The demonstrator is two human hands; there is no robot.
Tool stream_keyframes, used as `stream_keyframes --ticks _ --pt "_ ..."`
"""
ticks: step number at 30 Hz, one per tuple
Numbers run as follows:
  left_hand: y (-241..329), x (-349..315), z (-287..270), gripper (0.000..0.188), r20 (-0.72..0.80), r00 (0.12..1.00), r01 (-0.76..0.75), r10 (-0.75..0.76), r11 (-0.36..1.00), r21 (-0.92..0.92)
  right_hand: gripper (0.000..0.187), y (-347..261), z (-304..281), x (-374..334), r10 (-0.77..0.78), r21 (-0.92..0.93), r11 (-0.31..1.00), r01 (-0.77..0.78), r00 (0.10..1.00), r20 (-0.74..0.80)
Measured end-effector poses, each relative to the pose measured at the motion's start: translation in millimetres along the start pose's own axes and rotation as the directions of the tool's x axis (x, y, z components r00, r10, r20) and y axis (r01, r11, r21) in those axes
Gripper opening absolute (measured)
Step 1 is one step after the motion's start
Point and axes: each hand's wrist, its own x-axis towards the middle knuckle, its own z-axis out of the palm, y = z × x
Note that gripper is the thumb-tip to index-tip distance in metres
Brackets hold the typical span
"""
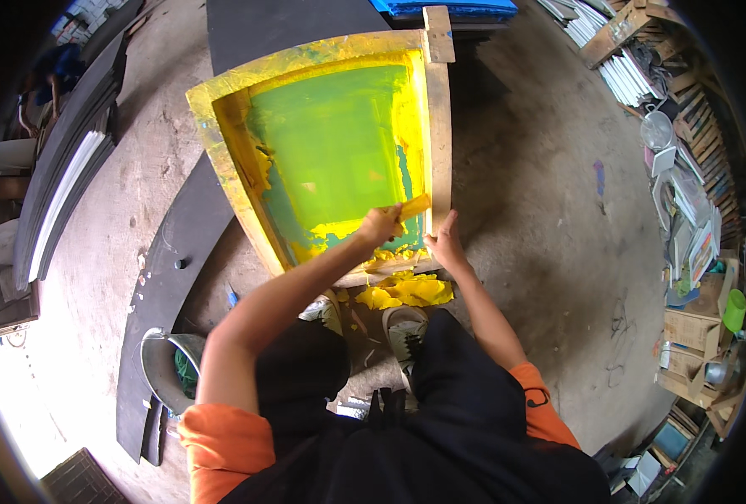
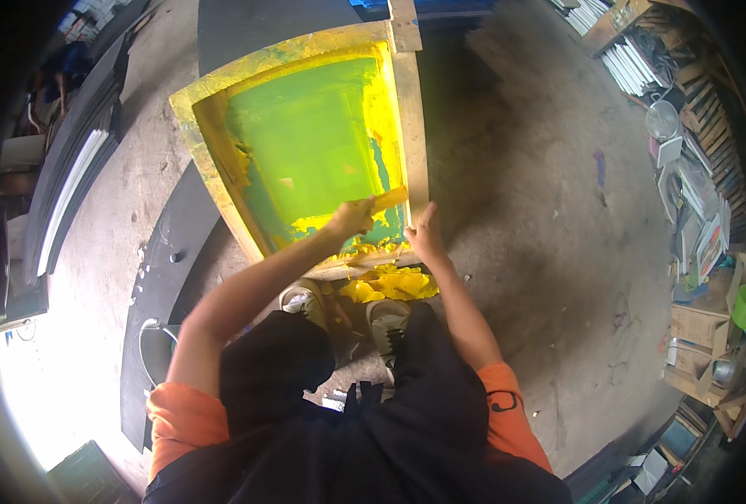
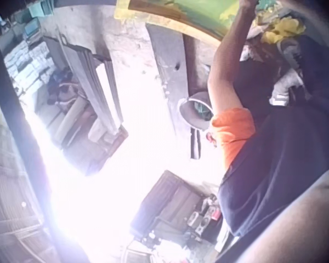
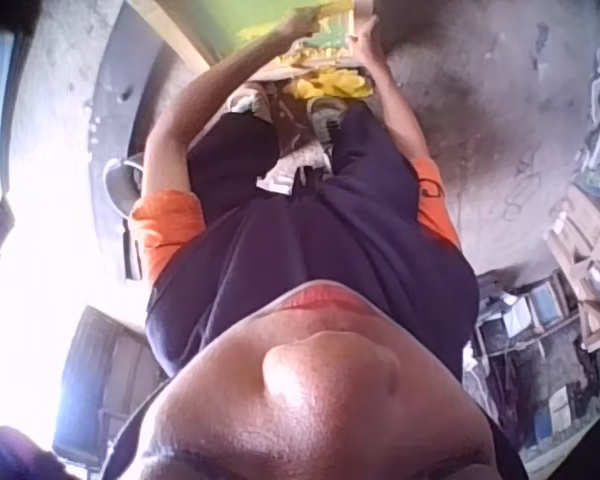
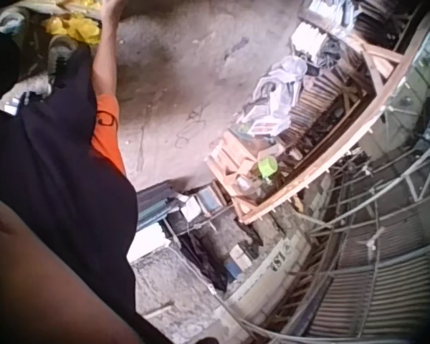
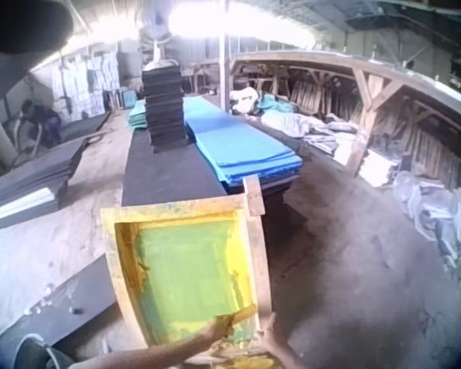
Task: The person applies yellow tape to the edges of a wooden frame containing a green surface. They press the tape along the perimeter and smooth it down with their fingers.
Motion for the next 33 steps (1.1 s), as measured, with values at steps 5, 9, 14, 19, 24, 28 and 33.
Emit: stream_keyframes --ticks 5,9,14,19,24,28,33 --pt "43.5 -48.9 -78.7 0.03 -0.009 0.984 -0.179 0.179 0.973 -0.145 0.089 -9.2 0.5 2.0 0.011 0.038 0.999 -0.01 0.999 -0.038" --pt "50.2 -74.7 -92.8 0.039 -0.128 0.972 -0.198 0.197 0.98 0.006 0.094 4.0 -4.3 11.0 -0.004 -0.005 1.0 0.004 0.999 -0.034" --pt "-3.8 -46.8 -95.6 0.041 -0.349 0.864 -0.278 0.364 0.921 0.274 0.104 -20.4 -21.8 11.3 0.112 0.088 0.988 -0.124 0.985 0.128" --pt "23.5 -16.1 -81.4 0.041 -0.525 0.598 -0.656 0.605 0.746 0.113 0.1 -74.6 -65.8 31.1 -0.213 0.129 0.962 0.24 0.957 -0.195" --pt "93.0 -6.5 -64.4 0.023 -0.337 0.697 -0.683 0.632 0.445 -0.579 0.085 -99.6 -70.6 67.5 -0.113 0.145 0.979 0.142 0.974 -0.195" --pt "83.2 -13.8 -54.4 0.023 -0.316 0.773 -0.632 0.55 0.62 -0.464 0.078 -100.1 -66.5 72.6 -0.114 0.036 0.992 0.122 0.979 -0.171" --pt "101.8 -65.4 -52.6 0.022 -0.398 0.702 -0.691 0.591 0.701 -0.177 0.083 -86.6 -61.2 76.5 -0.141 0.039 0.988 0.151 0.972 -0.187"
